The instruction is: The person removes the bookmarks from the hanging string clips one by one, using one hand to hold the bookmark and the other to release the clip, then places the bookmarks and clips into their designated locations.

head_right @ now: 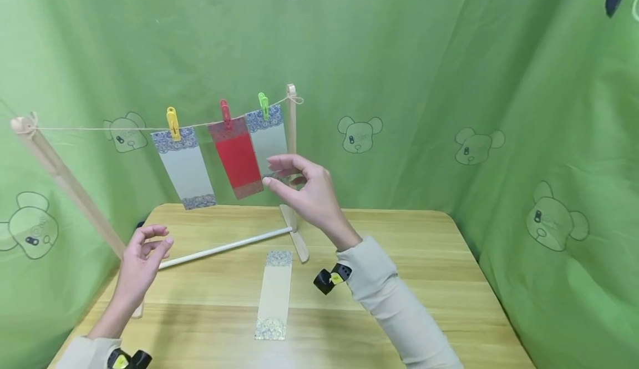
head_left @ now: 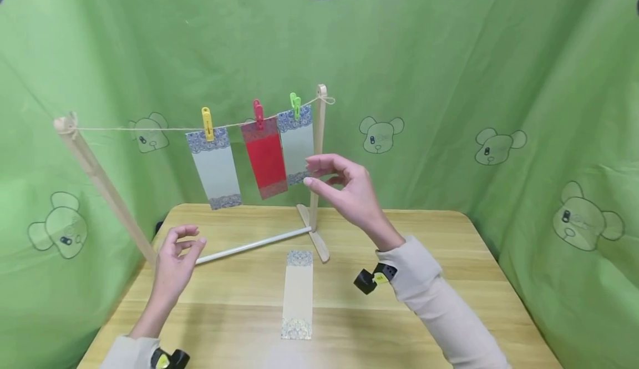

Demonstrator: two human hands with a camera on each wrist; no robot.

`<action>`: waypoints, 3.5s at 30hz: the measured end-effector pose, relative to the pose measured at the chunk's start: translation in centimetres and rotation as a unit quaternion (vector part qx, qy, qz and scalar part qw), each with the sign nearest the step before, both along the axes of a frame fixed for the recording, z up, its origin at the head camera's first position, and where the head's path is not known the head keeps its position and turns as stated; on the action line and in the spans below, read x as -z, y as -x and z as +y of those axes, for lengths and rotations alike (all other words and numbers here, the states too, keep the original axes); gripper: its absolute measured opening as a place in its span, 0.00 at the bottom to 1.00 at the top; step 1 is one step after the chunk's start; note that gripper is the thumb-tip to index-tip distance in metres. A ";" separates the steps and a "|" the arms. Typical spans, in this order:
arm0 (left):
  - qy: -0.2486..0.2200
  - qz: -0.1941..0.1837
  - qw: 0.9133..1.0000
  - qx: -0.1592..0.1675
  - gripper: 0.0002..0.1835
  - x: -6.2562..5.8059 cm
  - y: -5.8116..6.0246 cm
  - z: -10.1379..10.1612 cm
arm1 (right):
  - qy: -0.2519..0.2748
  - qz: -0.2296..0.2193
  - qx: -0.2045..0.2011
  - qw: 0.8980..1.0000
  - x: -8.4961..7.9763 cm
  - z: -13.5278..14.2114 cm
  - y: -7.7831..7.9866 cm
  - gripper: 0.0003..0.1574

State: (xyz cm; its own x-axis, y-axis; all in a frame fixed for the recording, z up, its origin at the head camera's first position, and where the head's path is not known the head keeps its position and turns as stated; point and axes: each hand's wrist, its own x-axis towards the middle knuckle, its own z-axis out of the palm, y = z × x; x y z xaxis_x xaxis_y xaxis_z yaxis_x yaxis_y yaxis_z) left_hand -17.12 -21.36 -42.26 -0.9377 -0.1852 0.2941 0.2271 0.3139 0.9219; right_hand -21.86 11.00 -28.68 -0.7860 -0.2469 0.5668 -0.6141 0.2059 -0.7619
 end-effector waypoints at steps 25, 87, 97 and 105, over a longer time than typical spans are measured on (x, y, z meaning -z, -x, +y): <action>-0.043 0.009 0.999 -0.015 0.16 -0.2 1.8 -0.3 | 0.006 -0.029 -0.037 0.999 -1.8 -2.6 0.7 0.21; -0.137 -0.011 0.991 -0.002 0.18 0.0 6.3 -0.6 | 0.004 -0.021 -0.062 0.998 -4.6 -7.1 3.9 0.20; -0.118 -0.035 0.992 0.010 0.20 0.1 7.0 -0.3 | 0.002 -0.030 -0.054 0.998 -5.0 -7.5 4.1 0.19; -0.122 -0.043 0.992 0.010 0.22 0.0 7.4 -0.3 | 0.004 -0.043 -0.057 0.997 -7.2 -8.1 1.8 0.19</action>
State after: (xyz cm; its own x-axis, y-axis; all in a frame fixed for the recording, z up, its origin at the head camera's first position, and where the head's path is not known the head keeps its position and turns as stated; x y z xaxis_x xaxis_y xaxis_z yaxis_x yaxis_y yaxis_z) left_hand -24.52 -21.62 -42.30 -0.9613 -0.2228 0.1622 0.1491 0.0746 0.9860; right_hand -23.68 2.90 -21.50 -0.7992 -0.3338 0.4998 -0.5647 0.1324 -0.8146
